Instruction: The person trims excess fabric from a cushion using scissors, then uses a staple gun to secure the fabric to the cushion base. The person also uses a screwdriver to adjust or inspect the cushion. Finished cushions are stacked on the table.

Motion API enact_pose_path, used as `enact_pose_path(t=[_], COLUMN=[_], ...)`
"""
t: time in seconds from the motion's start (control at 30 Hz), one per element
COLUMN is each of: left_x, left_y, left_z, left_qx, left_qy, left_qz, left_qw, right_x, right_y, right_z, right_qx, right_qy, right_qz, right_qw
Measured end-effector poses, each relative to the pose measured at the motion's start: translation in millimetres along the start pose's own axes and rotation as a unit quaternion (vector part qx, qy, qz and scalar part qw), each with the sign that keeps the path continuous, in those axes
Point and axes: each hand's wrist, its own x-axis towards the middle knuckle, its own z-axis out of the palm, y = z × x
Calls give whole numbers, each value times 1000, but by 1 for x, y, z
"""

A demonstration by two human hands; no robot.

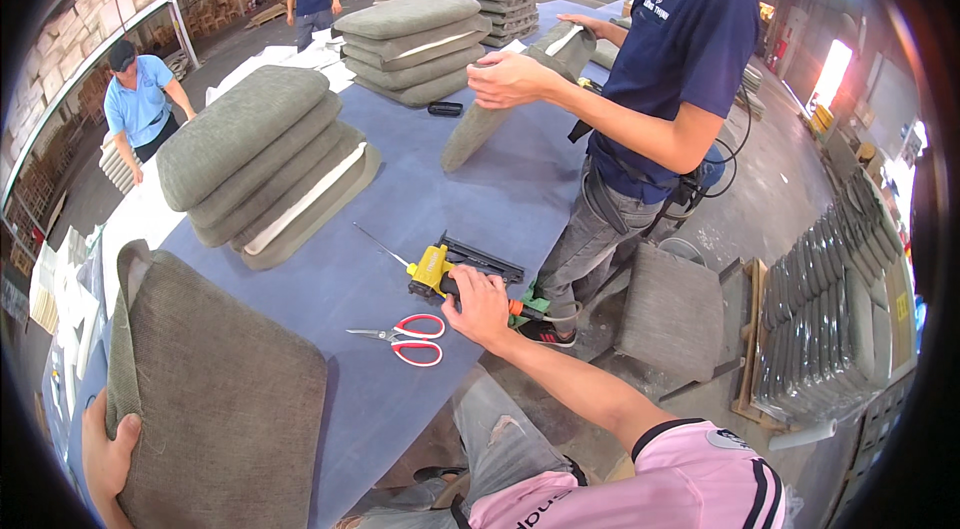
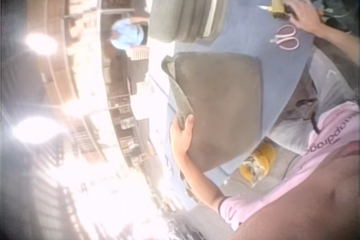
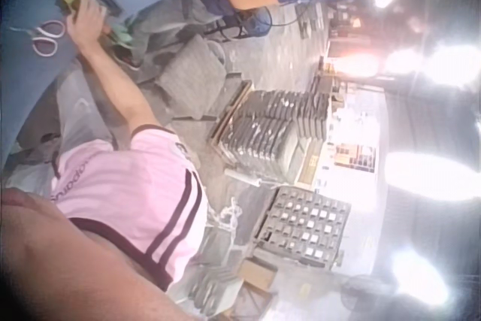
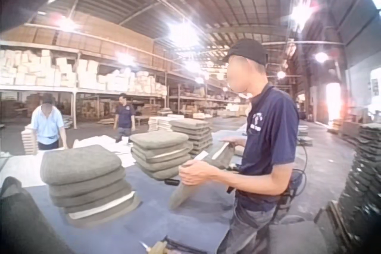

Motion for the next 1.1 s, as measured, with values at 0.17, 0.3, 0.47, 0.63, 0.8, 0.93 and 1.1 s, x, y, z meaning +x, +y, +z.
enact_pose_path(t=[0.17, 0.3, 0.47, 0.63, 0.8, 0.93, 1.1], left_x=[0, -2, 3, 25, 31, 16, -16], left_y=[2, 7, 4, -6, -49, -86, -27], left_z=[-3, -5, -2, -7, -11, 0, -4], left_qx=[-14, -26, -5, -161, -243, -176, -118], left_qy=[-17, -28, -23, -114, -119, 10, 13], left_qz=[-5, -12, -25, -38, -47, -59, -27], left_qw=[1000, 999, 999, 980, 962, 983, 993], right_x=[-1, 0, -2, -3, -4, -1, -4], right_y=[2, -1, 1, 3, 0, 7, 6], right_z=[1, -1, -5, 2, 3, 6, -1], right_qx=[-1, -3, -5, -6, 5, 1, -1], right_qy=[2, 5, 5, 7, 13, 35, 27], right_qz=[-8, -1, 0, -7, -2, -19, -21], right_qw=[1000, 1000, 1000, 1000, 1000, 999, 999])
